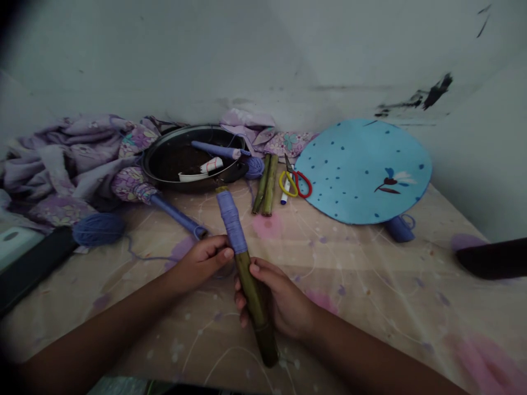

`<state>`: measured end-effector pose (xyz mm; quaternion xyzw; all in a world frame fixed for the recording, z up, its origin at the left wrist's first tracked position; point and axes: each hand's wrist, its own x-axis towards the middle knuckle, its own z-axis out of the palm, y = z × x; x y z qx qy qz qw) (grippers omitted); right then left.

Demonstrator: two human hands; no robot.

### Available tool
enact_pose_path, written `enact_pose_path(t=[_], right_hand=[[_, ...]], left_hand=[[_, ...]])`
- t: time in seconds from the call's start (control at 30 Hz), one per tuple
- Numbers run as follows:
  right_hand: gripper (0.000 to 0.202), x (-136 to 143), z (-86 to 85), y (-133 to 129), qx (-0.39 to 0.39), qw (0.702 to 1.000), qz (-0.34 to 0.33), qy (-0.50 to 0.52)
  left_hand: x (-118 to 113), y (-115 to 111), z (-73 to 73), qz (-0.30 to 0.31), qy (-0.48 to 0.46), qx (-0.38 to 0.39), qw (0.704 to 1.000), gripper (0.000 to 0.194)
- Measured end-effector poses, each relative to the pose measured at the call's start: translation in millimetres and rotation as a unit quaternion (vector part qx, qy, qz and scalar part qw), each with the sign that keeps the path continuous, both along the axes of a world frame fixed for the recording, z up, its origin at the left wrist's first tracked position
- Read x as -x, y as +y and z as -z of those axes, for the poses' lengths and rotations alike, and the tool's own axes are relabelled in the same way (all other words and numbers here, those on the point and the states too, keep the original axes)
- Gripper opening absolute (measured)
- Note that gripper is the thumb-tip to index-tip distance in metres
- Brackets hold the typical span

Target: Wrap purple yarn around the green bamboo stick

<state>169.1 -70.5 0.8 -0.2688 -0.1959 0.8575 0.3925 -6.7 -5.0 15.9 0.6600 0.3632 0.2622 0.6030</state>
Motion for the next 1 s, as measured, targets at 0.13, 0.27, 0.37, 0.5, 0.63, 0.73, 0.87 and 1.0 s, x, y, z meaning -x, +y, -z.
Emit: enact_pose_path(t=[0.13, 0.27, 0.37, 0.5, 0.63, 0.73, 0.87, 1.0], right_hand=[[0.026, 0.6, 0.1, -3.2, 0.025, 0.999, -0.013, 0.027], [0.036, 0.7, 2.3, -5.1, 0.065, 0.997, -0.032, 0.008], [0.04, 0.7, 4.8, -4.0, 0.066, 0.997, -0.05, -0.002], [0.046, 0.0, 8.2, -2.0, 0.062, 0.995, -0.079, -0.004], [0.051, -1.5, 8.4, -1.0, 0.06, 0.994, -0.089, -0.009], [0.051, -2.6, 6.6, 0.4, 0.067, 0.993, -0.101, -0.009], [0.048, -3.4, 2.6, 4.1, 0.079, 0.992, -0.098, -0.006], [0.037, -3.5, -1.3, 6.2, 0.09, 0.993, -0.072, -0.007]], left_hand=[[-7.2, -6.2, 2.0, 0.023, -0.026, 0.004, 0.999, 0.039], [-12.5, -10.9, 3.1, 0.04, -0.076, 0.028, 0.996, 0.037], [-14.5, -12.4, 4.1, 0.043, -0.097, 0.057, 0.993, 0.037], [-16.8, -15.8, 5.5, 0.053, -0.122, 0.095, 0.987, 0.04], [-19.2, -21.1, 6.0, 0.022, -0.131, 0.117, 0.984, 0.043], [-20.5, -22.2, 5.1, 0.004, -0.119, 0.107, 0.987, 0.042], [-21.4, -19.6, 3.2, -0.026, -0.083, 0.088, 0.992, 0.034], [-21.0, -19.3, 3.3, -0.039, -0.033, 0.081, 0.995, 0.029]])
